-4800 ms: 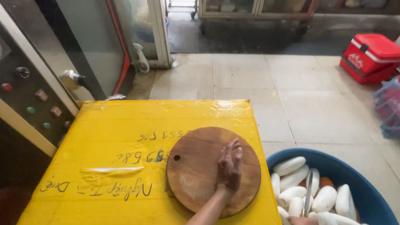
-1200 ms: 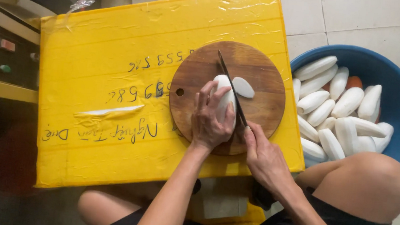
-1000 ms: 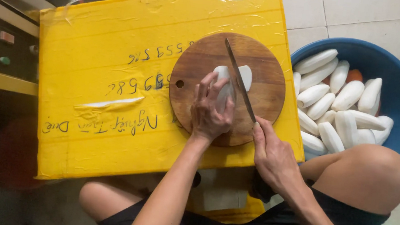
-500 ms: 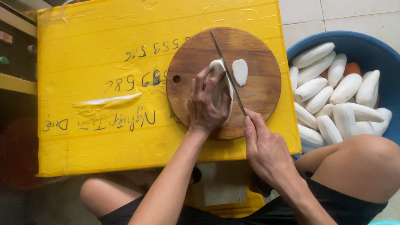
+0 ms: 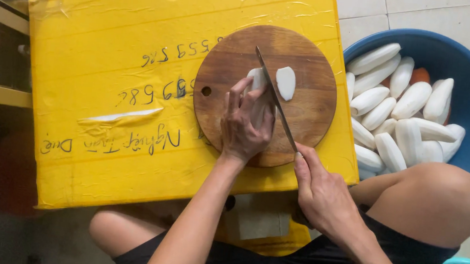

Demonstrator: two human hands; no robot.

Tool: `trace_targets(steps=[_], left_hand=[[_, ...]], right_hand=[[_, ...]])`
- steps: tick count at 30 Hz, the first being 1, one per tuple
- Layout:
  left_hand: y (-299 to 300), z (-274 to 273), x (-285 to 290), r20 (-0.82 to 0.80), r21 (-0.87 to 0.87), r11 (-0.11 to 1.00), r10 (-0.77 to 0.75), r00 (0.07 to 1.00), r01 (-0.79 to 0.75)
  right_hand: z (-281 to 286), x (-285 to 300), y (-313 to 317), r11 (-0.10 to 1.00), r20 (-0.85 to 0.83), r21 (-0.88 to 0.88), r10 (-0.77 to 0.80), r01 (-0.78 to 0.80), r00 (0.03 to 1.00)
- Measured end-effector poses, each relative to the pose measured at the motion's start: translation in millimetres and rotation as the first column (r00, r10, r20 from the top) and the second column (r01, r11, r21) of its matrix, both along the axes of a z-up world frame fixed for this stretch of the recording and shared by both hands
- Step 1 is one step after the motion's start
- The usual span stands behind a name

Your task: Slicing peeled radishes on a wooden cutting board using a knife

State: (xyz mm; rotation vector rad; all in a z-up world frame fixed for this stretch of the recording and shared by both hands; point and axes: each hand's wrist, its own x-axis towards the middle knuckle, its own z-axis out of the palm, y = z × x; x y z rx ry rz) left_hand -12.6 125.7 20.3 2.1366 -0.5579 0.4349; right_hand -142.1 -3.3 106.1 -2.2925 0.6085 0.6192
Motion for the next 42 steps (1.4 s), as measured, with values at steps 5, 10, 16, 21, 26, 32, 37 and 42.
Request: trace_targets(steps=[5,10,16,21,26,32,37,42], left_hand=[[-0.9,-10.9,5.5,0.046,-0.021,0.999,0.044,0.998,-0.043],[-2.8,-17.5,6.5,0.056,-0.042,0.998,0.048,0.997,-0.045],[-1.9,-11.6,7.1,0.069,-0.063,0.997,0.049,0.996,-0.045],[-2.8,-11.8,5.1,0.063,-0.064,0.996,0.07,0.996,-0.066],[-4.7,-9.7,6.7,0.081,-0.081,0.995,0.069,0.994,-0.062],[0.8,-11.5,7.1,0.108,-0.073,0.994,0.083,0.991,-0.076],[-3.7,-19.6,4.2,0.104,-0.068,0.995,0.082,0.991,-0.076],[-2.1,-21.5,4.2,0.094,0.0,0.995,0.098,0.991,-0.098]], right_hand=[[-20.7,22.4,-2.6,0.998,0.11,0.058,-0.027,0.021,0.994],[-31.5,39.6,-5.0,0.995,0.126,0.095,-0.045,0.033,0.991],[-2.8,21.2,-0.8,0.991,0.127,0.129,-0.038,0.021,0.991],[5.6,2.2,-0.1,0.987,0.001,0.146,-0.065,0.064,0.998],[-29.0,18.7,-0.8,0.987,0.108,0.155,-0.059,0.042,0.992],[-27.9,7.7,-11.3,0.989,0.138,0.128,-0.086,0.068,0.987],[-4.0,3.4,-1.1,0.994,0.181,0.094,-0.079,0.062,0.98],[-1.7,3.9,2.9,0.996,0.233,0.084,-0.057,0.039,0.971]])
